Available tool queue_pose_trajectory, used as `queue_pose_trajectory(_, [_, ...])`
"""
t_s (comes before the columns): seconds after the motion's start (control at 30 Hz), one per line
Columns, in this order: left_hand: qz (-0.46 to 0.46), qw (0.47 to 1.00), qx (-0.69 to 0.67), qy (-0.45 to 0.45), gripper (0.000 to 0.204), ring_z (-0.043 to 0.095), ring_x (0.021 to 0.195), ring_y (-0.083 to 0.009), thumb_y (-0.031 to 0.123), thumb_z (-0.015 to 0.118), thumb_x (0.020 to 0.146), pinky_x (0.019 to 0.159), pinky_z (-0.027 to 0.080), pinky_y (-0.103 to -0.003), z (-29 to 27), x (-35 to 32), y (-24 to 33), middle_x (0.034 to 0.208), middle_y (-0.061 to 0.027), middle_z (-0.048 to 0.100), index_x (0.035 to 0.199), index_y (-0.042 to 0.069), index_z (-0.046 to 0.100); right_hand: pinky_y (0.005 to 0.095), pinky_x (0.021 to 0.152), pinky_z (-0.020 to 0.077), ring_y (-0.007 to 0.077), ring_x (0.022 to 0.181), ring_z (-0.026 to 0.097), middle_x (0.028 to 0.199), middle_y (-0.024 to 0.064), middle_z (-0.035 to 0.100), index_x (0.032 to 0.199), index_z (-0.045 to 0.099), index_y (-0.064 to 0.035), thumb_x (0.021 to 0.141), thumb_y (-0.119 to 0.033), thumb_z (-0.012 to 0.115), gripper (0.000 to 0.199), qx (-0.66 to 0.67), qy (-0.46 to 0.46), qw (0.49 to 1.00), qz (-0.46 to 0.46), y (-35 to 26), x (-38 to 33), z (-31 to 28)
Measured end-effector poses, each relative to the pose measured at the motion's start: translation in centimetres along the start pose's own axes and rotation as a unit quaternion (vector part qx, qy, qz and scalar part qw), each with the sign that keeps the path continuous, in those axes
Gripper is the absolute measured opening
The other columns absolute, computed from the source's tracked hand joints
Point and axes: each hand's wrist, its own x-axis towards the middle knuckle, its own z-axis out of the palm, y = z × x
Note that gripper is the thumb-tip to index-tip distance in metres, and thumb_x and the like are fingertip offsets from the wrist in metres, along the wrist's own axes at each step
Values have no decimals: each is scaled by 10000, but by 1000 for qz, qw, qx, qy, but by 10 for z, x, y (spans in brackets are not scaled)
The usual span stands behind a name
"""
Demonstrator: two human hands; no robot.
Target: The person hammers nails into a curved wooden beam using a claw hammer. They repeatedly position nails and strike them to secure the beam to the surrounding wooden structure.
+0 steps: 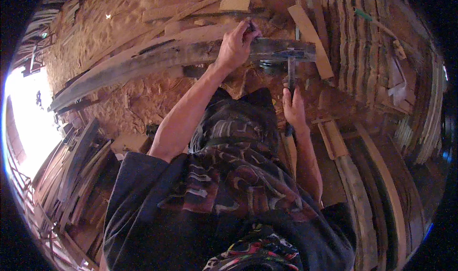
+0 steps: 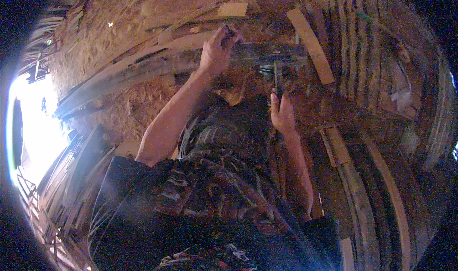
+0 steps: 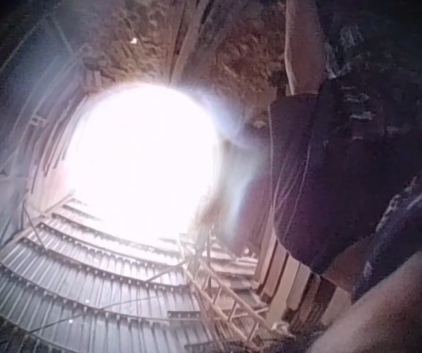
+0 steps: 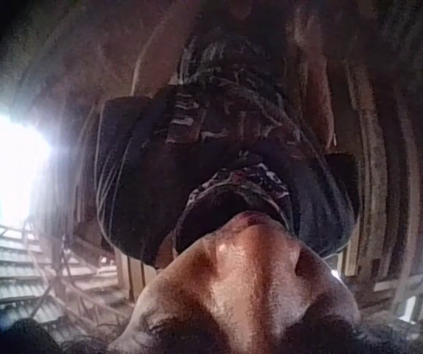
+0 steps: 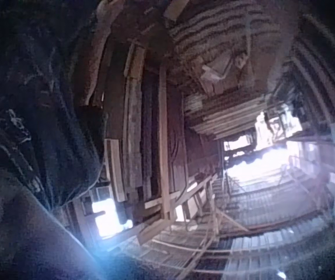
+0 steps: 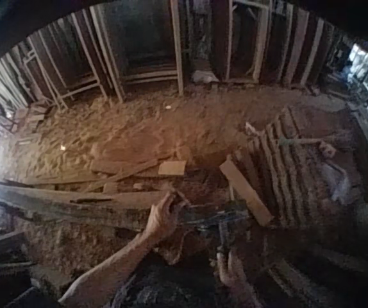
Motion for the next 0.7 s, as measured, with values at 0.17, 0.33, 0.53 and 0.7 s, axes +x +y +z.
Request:
queue_pose_trajectory(0.17, [72, 997, 27, -7, 163, 664, 924, -418, 64, 599, 932, 756, 535, -453, -2, 2, -17, 957, -184, 704, 1082, 4, 574, 470, 893, 484, 417, 1040, 630, 1150, 251, 652, 1303, 508, 49, 1037, -377, 468, 504, -34, -28, 997, 67, 2, 6, 2])
queue_pose_trajectory(0.33, [12, 999, -8, -32, 152, 669, 971, -401, 192, 603, 972, 795, 535, -446, 0, 5, -20, 985, -156, 699, 1074, 84, 637, 470, 926, 477, 417, 1093, 615, 1200, 252, 636, 1300, 519, 24, 1038, -362, 471, 468, -3, 2, 1000, 2, 6, 8, 4])
queue_pose_trajectory(0.53, [49, 999, 13, -15, 179, 673, 941, -399, 105, 618, 936, 767, 540, -446, -1, 7, -19, 967, -184, 702, 1093, 20, 611, 453, 885, 493, 384, 1032, 634, 1152, 219, 650, 1311, 520, -5, 1041, -333, 476, 427, -16, 10, 1000, -17, 8, 11, 7])
queue_pose_trajectory(0.7, [120, 991, -18, -61, 200, 675, 943, -388, 110, 641, 911, 799, 547, -433, -5, 8, -18, 979, -183, 709, 1089, 21, 662, 326, 639, 466, 173, 710, 569, 852, 67, 607, 1269, 513, -24, 1046, -290, 476, 349, 119, -7, 993, 1, 1, 3, -7])
